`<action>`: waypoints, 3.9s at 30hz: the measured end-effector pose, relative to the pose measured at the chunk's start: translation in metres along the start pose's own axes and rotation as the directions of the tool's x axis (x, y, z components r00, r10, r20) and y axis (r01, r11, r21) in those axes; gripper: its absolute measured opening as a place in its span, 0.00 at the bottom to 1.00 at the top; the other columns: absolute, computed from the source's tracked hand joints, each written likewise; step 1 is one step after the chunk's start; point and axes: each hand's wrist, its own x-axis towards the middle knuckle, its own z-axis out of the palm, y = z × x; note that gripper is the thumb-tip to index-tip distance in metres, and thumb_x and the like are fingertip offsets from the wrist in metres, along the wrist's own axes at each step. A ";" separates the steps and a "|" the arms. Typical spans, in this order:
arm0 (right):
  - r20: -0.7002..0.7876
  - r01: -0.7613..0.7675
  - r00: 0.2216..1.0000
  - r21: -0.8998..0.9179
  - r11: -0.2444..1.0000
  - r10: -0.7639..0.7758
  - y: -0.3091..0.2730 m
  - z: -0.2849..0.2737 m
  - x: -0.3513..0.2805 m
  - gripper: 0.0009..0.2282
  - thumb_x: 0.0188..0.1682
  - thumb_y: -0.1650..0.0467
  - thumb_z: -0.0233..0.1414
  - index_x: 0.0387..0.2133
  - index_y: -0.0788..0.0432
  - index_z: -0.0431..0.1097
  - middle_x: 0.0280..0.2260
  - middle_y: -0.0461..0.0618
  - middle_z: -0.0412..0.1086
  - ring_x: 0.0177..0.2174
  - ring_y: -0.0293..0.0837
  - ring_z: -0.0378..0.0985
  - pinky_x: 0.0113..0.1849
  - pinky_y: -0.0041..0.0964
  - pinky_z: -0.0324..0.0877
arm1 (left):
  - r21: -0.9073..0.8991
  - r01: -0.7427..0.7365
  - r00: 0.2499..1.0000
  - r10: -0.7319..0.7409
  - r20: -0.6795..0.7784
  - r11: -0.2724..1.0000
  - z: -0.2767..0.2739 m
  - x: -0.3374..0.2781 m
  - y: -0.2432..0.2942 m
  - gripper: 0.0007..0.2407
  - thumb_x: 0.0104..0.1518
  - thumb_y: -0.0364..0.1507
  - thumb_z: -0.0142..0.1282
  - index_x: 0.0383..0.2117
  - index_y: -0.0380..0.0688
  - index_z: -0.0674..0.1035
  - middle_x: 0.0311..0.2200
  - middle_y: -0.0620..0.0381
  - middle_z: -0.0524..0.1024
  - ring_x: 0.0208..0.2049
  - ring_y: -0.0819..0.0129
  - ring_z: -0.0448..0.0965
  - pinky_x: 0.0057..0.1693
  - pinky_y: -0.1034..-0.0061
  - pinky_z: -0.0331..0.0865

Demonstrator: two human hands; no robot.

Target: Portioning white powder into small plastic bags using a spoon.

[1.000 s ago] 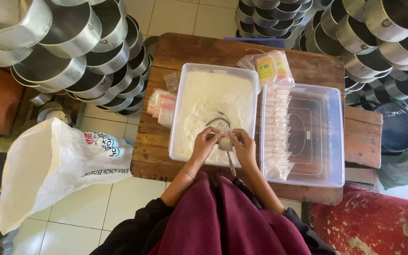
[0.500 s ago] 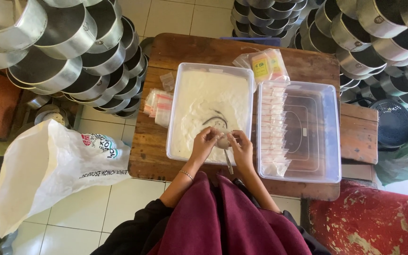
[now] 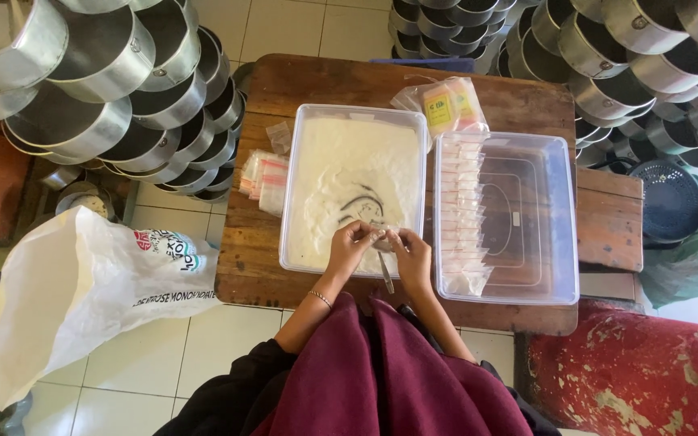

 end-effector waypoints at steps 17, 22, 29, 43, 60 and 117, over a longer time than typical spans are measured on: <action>0.181 -0.090 0.976 -0.151 0.984 0.117 0.071 -0.012 0.012 0.17 0.41 0.63 0.69 0.31 0.64 0.72 0.23 0.55 0.73 0.29 0.45 0.74 0.35 0.42 0.70 | -0.063 -0.001 0.996 -0.005 -0.089 0.998 0.017 -0.004 0.031 0.04 0.59 0.28 0.63 0.35 0.44 0.83 0.29 0.54 0.84 0.29 0.76 0.80 0.43 0.79 0.75; 0.291 -0.097 0.941 -0.264 0.960 0.175 0.060 -0.020 0.015 0.19 0.38 0.59 0.70 0.30 0.59 0.71 0.25 0.53 0.77 0.30 0.45 0.79 0.36 0.42 0.72 | -0.055 -0.022 0.995 0.016 -0.102 0.998 0.016 -0.003 0.025 0.04 0.60 0.29 0.63 0.34 0.43 0.83 0.29 0.52 0.84 0.31 0.74 0.80 0.44 0.79 0.75; 0.128 0.008 0.992 -0.045 0.999 -0.002 0.051 -0.028 0.037 0.11 0.51 0.62 0.61 0.37 0.57 0.76 0.28 0.51 0.76 0.32 0.43 0.78 0.37 0.37 0.71 | -0.004 -0.032 0.996 0.032 -0.088 0.999 0.027 0.000 0.012 0.04 0.59 0.28 0.63 0.35 0.43 0.83 0.28 0.54 0.83 0.31 0.76 0.79 0.42 0.79 0.74; 0.048 0.046 0.998 -0.043 0.998 -0.044 0.035 -0.025 0.028 0.10 0.54 0.63 0.58 0.34 0.58 0.77 0.26 0.50 0.76 0.31 0.40 0.76 0.36 0.36 0.71 | -0.030 -0.004 0.998 0.002 -0.059 1.000 0.039 0.008 -0.008 0.04 0.62 0.29 0.58 0.36 0.43 0.81 0.30 0.53 0.83 0.35 0.71 0.80 0.45 0.78 0.73; 0.044 -0.023 0.999 -0.186 0.982 0.032 0.034 -0.108 0.102 0.06 0.49 0.76 0.58 0.39 0.62 0.76 0.31 0.61 0.75 0.35 0.52 0.78 0.40 0.50 0.73 | -0.219 0.108 0.990 -0.126 -0.068 0.970 0.050 0.039 0.001 0.10 0.66 0.34 0.55 0.43 0.40 0.78 0.36 0.44 0.81 0.40 0.58 0.83 0.52 0.66 0.76; -0.383 0.046 0.920 -0.100 0.994 -0.081 0.068 -0.098 0.255 0.07 0.50 0.72 0.60 0.39 0.49 0.74 0.34 0.45 0.74 0.34 0.41 0.75 0.41 0.36 0.70 | -0.124 0.093 0.992 -0.081 0.096 0.988 0.161 0.185 -0.034 0.10 0.63 0.34 0.52 0.47 0.48 0.80 0.39 0.49 0.79 0.35 0.63 0.83 0.45 0.72 0.77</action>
